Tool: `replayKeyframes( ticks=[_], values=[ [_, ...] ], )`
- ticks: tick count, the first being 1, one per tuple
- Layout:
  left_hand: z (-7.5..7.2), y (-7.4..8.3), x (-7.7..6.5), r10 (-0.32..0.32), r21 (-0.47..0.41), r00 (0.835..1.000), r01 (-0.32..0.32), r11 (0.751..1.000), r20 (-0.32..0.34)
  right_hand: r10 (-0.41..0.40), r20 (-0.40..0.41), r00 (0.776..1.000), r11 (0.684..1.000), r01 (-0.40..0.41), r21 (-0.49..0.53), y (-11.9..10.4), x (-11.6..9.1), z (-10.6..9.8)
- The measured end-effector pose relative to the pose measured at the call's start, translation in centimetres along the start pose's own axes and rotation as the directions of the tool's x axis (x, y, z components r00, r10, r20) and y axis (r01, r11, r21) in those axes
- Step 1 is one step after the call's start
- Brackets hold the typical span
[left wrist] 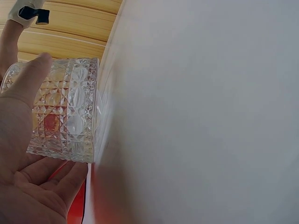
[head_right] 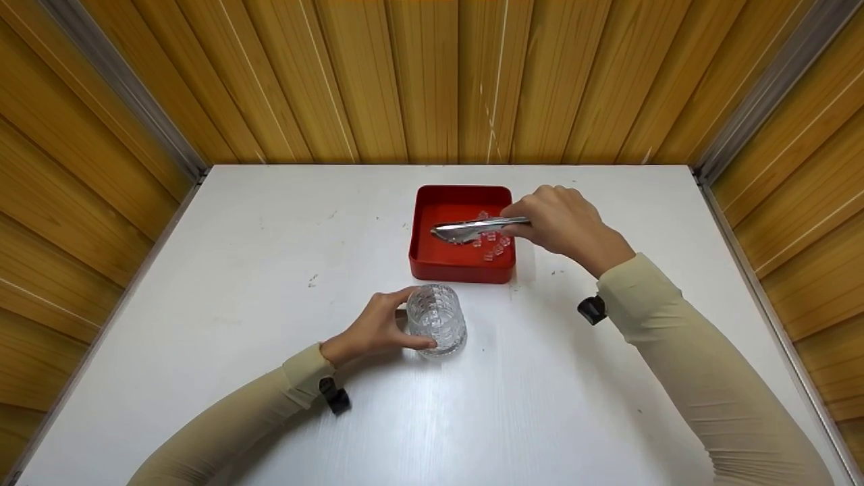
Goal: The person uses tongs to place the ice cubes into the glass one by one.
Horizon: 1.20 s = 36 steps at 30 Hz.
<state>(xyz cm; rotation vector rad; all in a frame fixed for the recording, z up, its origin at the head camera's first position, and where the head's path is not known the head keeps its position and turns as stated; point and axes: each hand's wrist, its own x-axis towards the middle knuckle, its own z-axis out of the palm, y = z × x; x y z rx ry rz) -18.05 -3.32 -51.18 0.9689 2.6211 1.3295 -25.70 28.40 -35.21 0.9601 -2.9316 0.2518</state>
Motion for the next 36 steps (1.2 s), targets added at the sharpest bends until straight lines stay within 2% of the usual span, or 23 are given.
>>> replayKeyframes(
  ticks=[7, 17, 26, 36],
  values=[
    [0.0, 0.0, 0.1, -0.017, -0.003, 1.0, 0.017, 1.0, 0.004, -0.035, -0.038, 0.999, 0.999, 0.035, 0.002, -1.0, -1.0, -0.7],
    [-0.1, -0.1, 0.1, -0.016, -0.02, 1.0, 0.016, 1.0, 0.002, -0.091, -0.039, 0.995, 0.996, 0.09, -0.026, -2.6, -2.6, -1.5],
    [-0.1, -0.1, -0.1, -0.015, -0.034, 1.0, 0.015, 0.999, 0.016, -0.22, -0.108, 0.97, 0.976, 0.217, -0.033, -3.9, -3.7, -1.2],
    [-0.2, 0.0, 0.0, -0.008, 0.011, 1.0, 0.008, 1.0, 0.009, -0.276, -0.144, 0.95, 0.961, 0.277, -0.012, -4.5, -4.7, -0.6]
  ],
)
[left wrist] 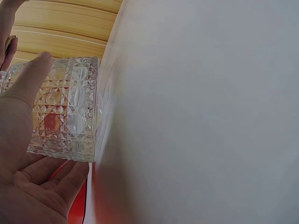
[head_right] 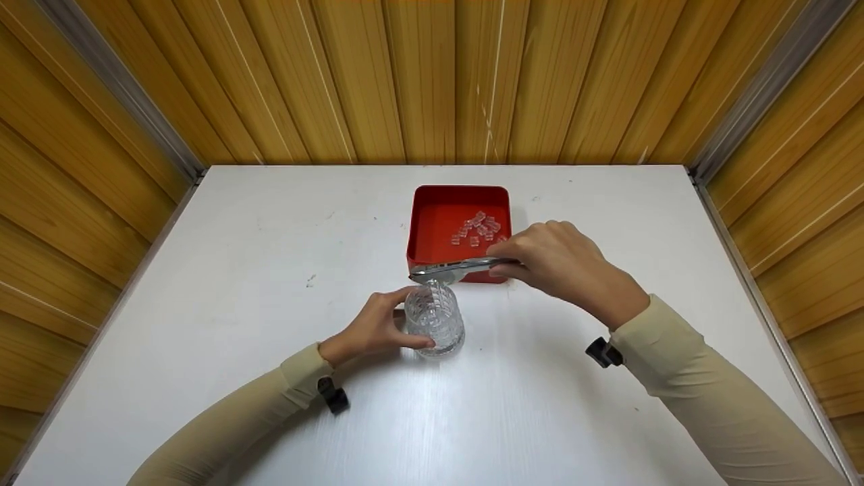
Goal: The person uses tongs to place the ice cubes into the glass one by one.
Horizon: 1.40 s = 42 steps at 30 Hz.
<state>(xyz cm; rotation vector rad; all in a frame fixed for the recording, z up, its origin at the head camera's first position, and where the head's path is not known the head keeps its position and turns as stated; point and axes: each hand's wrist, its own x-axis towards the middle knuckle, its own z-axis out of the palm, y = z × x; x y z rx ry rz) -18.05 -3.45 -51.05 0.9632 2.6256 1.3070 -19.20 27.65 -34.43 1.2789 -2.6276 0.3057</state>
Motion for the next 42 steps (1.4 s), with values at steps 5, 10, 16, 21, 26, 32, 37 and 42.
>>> replayKeyframes(
  ticks=[5, 10, 16, 21, 26, 32, 37, 42],
  values=[
    [0.01, -0.06, 0.06, -0.004, -0.029, 1.0, 0.005, 1.0, 0.003, 0.005, 0.003, 1.0, 1.0, -0.005, 0.011, -0.22, -0.16, 0.12],
    [0.05, -0.07, 0.1, -0.012, -0.05, 1.0, 0.012, 0.999, 0.008, 0.005, 0.008, 1.0, 1.0, -0.005, 0.014, -0.38, -0.15, 0.32],
    [0.17, -0.17, 0.11, -0.011, -0.067, 1.0, 0.011, 0.998, 0.003, -0.014, -0.019, 1.0, 1.0, 0.014, 0.003, -0.44, -0.24, 0.53],
    [0.17, -0.12, 0.07, -0.022, -0.091, 1.0, 0.023, 0.996, 0.006, -0.008, -0.024, 1.0, 1.0, 0.008, -0.007, -0.49, -0.31, 0.55],
    [0.08, -0.01, 0.05, -0.02, -0.104, 1.0, 0.021, 0.994, 0.011, 0.007, -0.026, 1.0, 1.0, -0.007, 0.0, -0.41, -0.38, 0.64],
    [0.07, 0.0, 0.05, -0.015, -0.101, 1.0, 0.016, 0.995, 0.011, 0.009, -0.026, 1.0, 1.0, -0.009, 0.004, -0.34, -0.4, 0.8],
    [0.1, -0.05, 0.0, -0.012, -0.096, 1.0, 0.013, 0.995, 0.012, 0.033, 0.005, 0.999, 0.999, -0.033, 0.01, -0.37, -0.42, 0.9],
    [0.11, -0.07, -0.03, -0.005, -0.092, 1.0, 0.005, 0.996, 0.009, 0.045, 0.005, 0.999, 0.999, -0.045, 0.01, -0.22, -0.45, 0.8]
  ],
)
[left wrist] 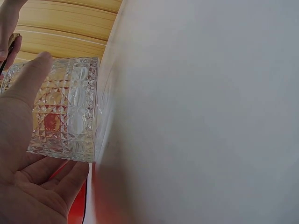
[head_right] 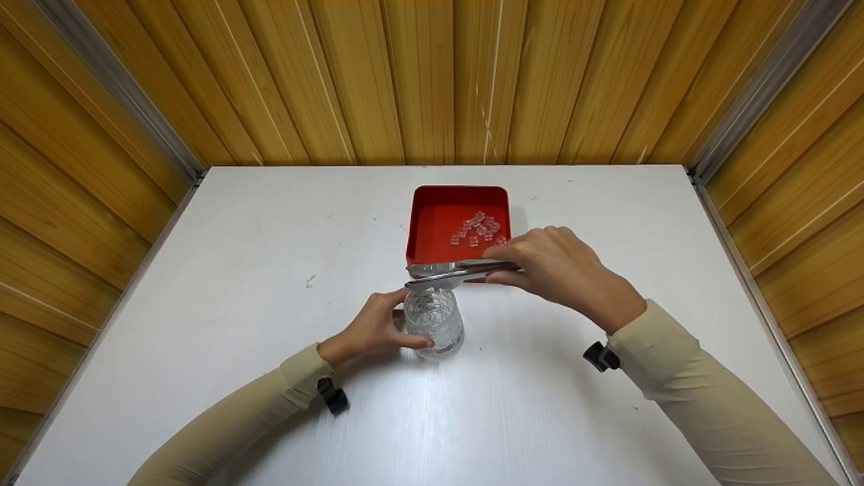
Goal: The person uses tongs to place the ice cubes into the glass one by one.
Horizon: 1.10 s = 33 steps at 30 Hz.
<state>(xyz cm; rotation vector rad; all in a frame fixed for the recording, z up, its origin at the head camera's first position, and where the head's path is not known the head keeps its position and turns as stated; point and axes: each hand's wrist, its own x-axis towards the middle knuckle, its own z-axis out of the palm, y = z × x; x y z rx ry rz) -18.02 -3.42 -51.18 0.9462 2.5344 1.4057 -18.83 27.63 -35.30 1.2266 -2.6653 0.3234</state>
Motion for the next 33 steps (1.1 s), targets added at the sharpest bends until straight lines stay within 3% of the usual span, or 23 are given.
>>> replayKeyframes(
  ticks=[9, 19, 33],
  values=[
    [0.0, 0.1, 0.0, -0.004, 0.054, 1.0, 0.005, 0.999, -0.012, 0.0, -0.034, 0.999, 1.0, -0.001, -0.031, 1.0, 0.4, -0.5],
    [0.0, 0.1, 0.0, -0.029, 0.073, 1.0, 0.03, 0.997, -0.007, 0.104, 0.031, 0.994, 0.993, -0.102, -0.057, 2.8, 1.3, -1.3],
    [0.0, 0.1, 0.1, -0.03, 0.066, 1.0, 0.03, 0.997, 0.003, 0.265, 0.111, 0.958, 0.964, -0.26, -0.054, 5.8, 2.9, -1.5]
  ],
)
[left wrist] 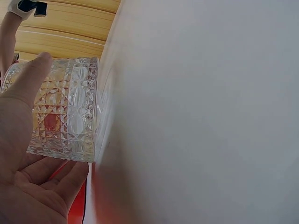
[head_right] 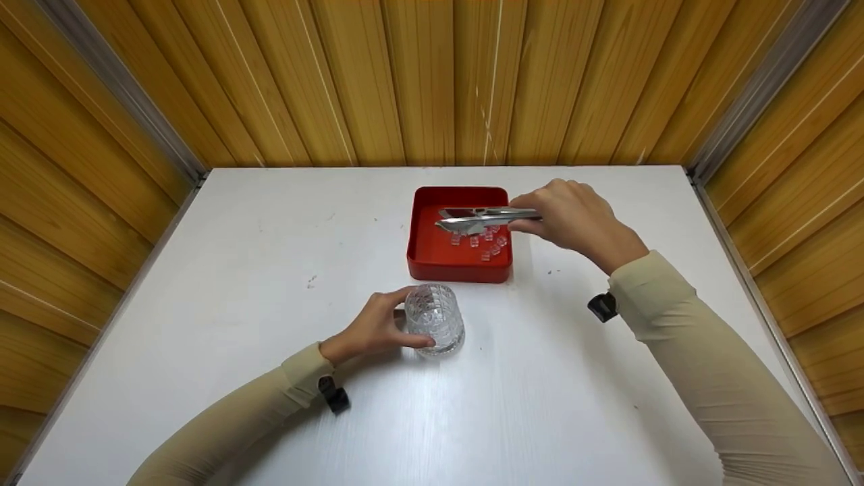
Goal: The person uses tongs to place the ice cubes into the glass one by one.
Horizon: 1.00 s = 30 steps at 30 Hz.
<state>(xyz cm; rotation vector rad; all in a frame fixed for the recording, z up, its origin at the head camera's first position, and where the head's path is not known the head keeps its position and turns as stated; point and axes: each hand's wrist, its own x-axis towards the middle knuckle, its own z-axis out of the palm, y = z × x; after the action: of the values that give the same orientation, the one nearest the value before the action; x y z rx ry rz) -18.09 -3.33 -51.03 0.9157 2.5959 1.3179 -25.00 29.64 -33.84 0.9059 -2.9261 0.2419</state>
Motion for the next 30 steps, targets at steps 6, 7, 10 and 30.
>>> replayKeyframes(
  ticks=[6, 7, 10, 30],
  values=[
    [0.0, -0.1, 0.1, 0.015, -0.007, 1.0, -0.015, 1.0, -0.008, 0.029, 0.027, 0.999, 1.0, -0.029, 0.005, 0.9, 1.3, -0.1],
    [-0.1, -0.1, 0.1, 0.015, -0.011, 1.0, -0.016, 1.0, -0.01, 0.031, 0.031, 0.999, 1.0, -0.031, 0.0, 1.0, 1.5, -0.1],
    [-0.2, -0.1, 0.1, 0.016, -0.026, 1.0, -0.016, 1.0, -0.012, 0.035, 0.049, 0.998, 0.999, -0.035, -0.015, 1.4, 2.4, -0.2],
    [-0.1, 0.3, -0.1, 0.013, -0.013, 1.0, -0.013, 1.0, -0.001, 0.175, 0.184, 0.967, 0.985, -0.174, -0.02, 2.8, 6.4, 0.5]
  ],
)
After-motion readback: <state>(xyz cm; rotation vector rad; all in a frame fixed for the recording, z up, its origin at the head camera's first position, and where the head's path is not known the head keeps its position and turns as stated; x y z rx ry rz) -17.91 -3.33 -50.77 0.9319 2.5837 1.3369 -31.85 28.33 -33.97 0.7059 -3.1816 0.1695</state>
